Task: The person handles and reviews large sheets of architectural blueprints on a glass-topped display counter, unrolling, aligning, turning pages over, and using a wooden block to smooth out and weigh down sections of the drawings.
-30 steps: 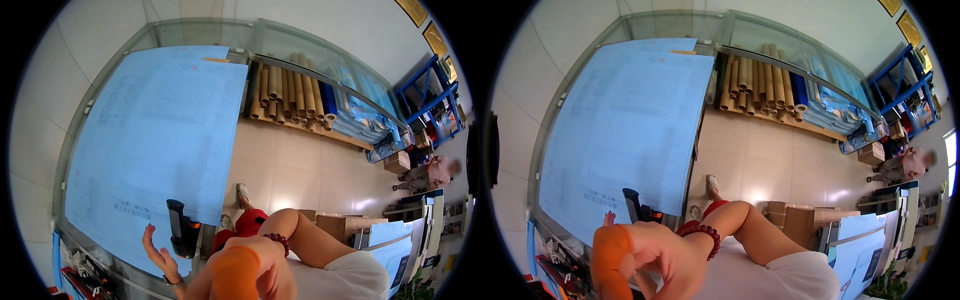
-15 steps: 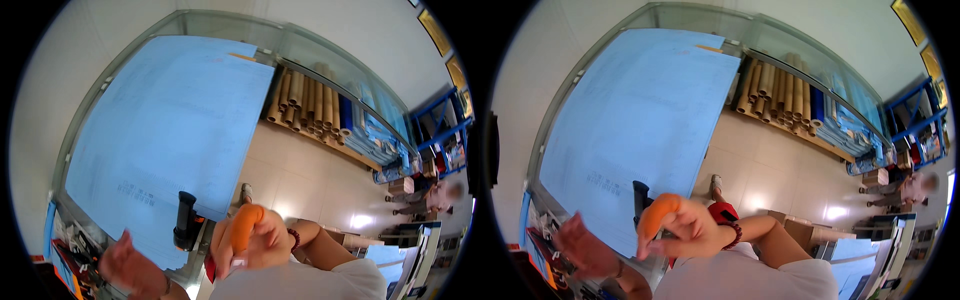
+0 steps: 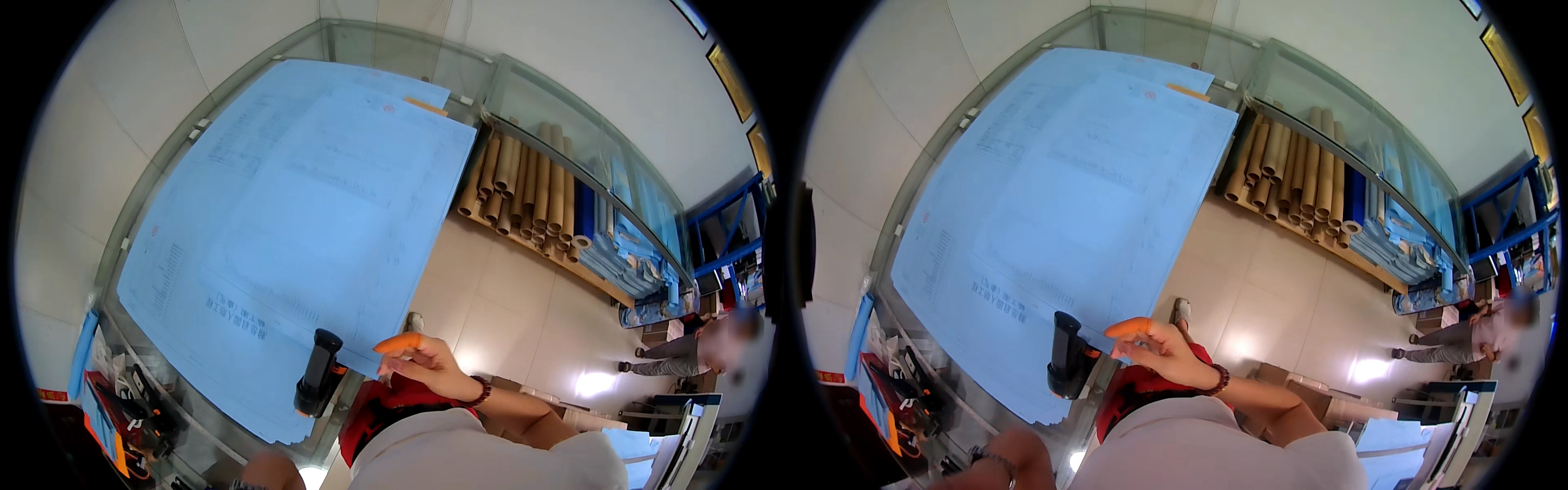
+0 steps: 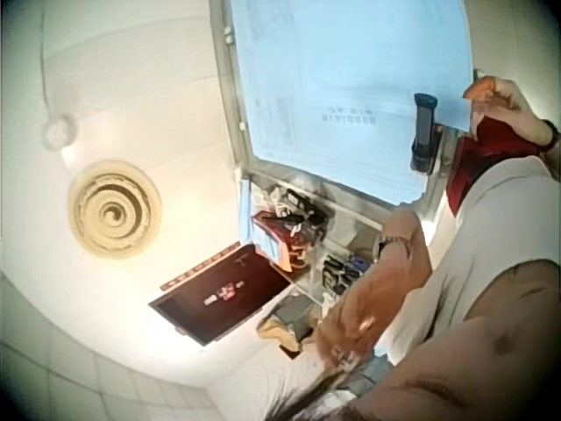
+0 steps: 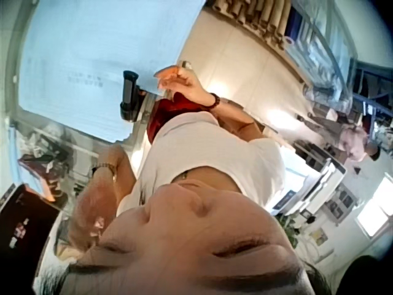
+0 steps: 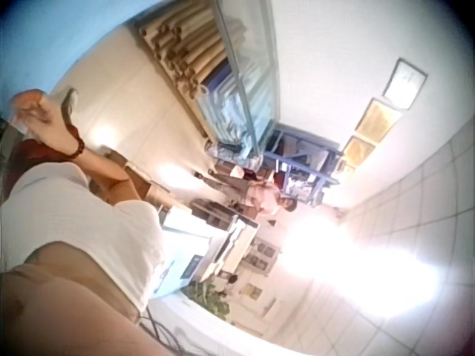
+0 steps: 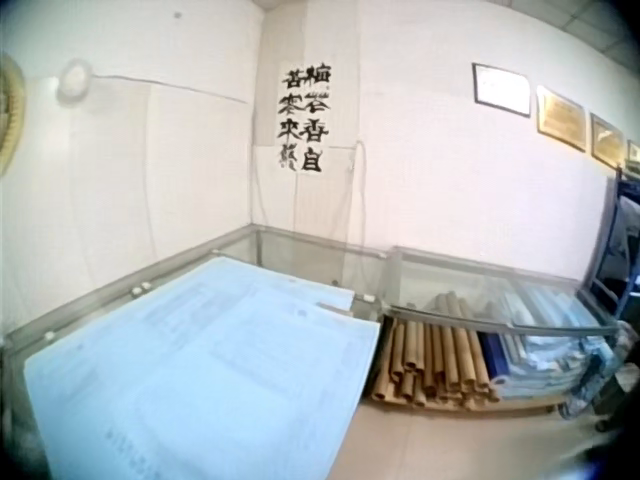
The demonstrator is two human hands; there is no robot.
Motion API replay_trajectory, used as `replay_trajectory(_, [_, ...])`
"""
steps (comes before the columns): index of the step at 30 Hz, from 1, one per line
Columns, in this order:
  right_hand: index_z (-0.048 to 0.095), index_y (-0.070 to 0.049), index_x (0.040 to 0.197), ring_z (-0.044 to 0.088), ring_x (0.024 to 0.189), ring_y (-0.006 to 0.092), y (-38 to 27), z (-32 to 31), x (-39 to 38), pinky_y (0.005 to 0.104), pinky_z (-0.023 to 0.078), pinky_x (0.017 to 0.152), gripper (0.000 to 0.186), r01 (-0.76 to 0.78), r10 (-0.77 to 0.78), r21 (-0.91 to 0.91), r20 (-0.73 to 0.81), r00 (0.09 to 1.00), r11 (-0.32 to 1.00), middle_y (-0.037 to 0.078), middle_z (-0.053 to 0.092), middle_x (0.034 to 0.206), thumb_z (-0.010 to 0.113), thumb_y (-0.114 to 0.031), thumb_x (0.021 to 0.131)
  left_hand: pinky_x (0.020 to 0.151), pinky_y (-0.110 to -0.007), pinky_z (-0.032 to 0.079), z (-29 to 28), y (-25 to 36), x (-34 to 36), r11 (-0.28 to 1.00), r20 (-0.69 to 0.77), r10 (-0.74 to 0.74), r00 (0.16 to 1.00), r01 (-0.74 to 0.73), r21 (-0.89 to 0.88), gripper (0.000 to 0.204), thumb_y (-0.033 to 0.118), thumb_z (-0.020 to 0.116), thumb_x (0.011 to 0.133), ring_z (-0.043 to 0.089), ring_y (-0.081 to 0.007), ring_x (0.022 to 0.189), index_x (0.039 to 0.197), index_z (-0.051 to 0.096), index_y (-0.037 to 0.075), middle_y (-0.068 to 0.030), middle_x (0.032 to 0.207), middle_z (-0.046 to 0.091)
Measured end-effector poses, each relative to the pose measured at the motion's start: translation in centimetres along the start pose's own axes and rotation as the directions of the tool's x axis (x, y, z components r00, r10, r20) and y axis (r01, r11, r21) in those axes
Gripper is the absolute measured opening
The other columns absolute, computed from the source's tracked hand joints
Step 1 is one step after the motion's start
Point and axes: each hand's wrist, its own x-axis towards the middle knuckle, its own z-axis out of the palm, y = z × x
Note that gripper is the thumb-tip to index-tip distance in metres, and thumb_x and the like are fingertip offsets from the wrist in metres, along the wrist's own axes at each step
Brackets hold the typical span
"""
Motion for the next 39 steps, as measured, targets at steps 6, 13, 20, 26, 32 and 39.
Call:
replay_trajectory(6, [0.051,-0.001,0.113,0.055,0.087,0.0299,9.7,-3.0,1.6,0.0362,0.046,0.075,0.038,0.097,-0.121,-0.849,0.039,0.992,0.52,0.015,0.056,0.093,0.062,-0.008,0.078,0.099,-0.042,0.032,-6.7,1.2,-15.2,-0.176,-0.439,-0.839,0.321,0.604,0.777,0.086,0.05,0.07,0.068,0.038,-0.0304,0.121,0.13,0.035,0.002,-0.0177,0.134,0.036])
replay_trajectory(13, [0.031,0.003,0.131,0.031,0.125,0.0338,14.7,-0.6,2.5,0.0451,0.028,0.101,0.081,0.216,0.07,-0.962,0.231,0.971,0.166,0.021,0.03,0.135,0.071,-0.026,0.068,0.081,-0.036,0.046,-6.8,5.9,-23.9,-0.468,-0.646,-0.745,0.167,0.559,0.685,0.064,0.015,0.078,0.061,0.056,-0.0314,0.097,0.116,0.048,0.002,-0.0161,0.109,0.056])
replay_trajectory(20, [0.025,0.005,0.135,0.022,0.132,0.032,17.0,0.2,2.4,0.0469,0.019,0.105,0.08,0.237,0.268,-0.955,0.184,0.946,-0.18,0.021,0.02,0.143,0.062,-0.031,0.074,0.07,-0.033,0.048,-8.0,4.2,-23.5,-0.453,-0.662,-0.696,0.278,0.546,0.705,0.044,0.013,0.078,0.06,0.06,-0.0279,0.077,0.097,0.058,0.0,-0.0132,0.086,0.061])
replay_trajectory(26, [0.032,0.003,0.133,0.026,0.131,0.0271,17.9,0.6,2.0,0.0476,0.021,0.104,0.056,0.285,0.084,-0.893,0.273,0.958,-0.348,0.017,0.028,0.141,0.042,-0.016,0.082,0.069,-0.031,0.047,-14.1,3.2,-21.0,-0.424,-0.612,-0.696,0.374,0.474,0.772,0.048,0.016,0.081,0.058,0.059,-0.0223,0.072,0.097,0.058,-0.001,-0.0125,0.081,0.061])
replay_trajectory(32, [0.033,0.003,0.132,0.025,0.132,0.0284,18.9,0.6,1.8,0.05,0.023,0.103,0.055,0.265,0.104,-0.907,0.245,0.964,-0.328,0.018,0.028,0.14,0.042,-0.013,0.081,0.069,-0.031,0.047,-23.9,2.7,-18.6,-0.43,-0.648,-0.665,0.371,0.519,0.739,0.048,0.018,0.079,0.061,0.058,-0.0206,0.072,0.098,0.058,-0.006,-0.0142,0.082,0.061])
replay_trajectory(39, [0.03,0.004,0.133,0.022,0.133,0.0303,19.6,-0.2,2.1,0.0533,0.022,0.102,0.056,0.267,0.152,-0.936,0.236,0.96,-0.23,0.02,0.024,0.142,0.042,-0.01,0.08,0.068,-0.029,0.048,-31.3,1.8,-17.5,-0.408,-0.625,-0.627,0.465,0.487,0.772,0.05,0.018,0.08,0.063,0.059,-0.0174,0.073,0.101,0.058,-0.005,-0.0126,0.083,0.063])
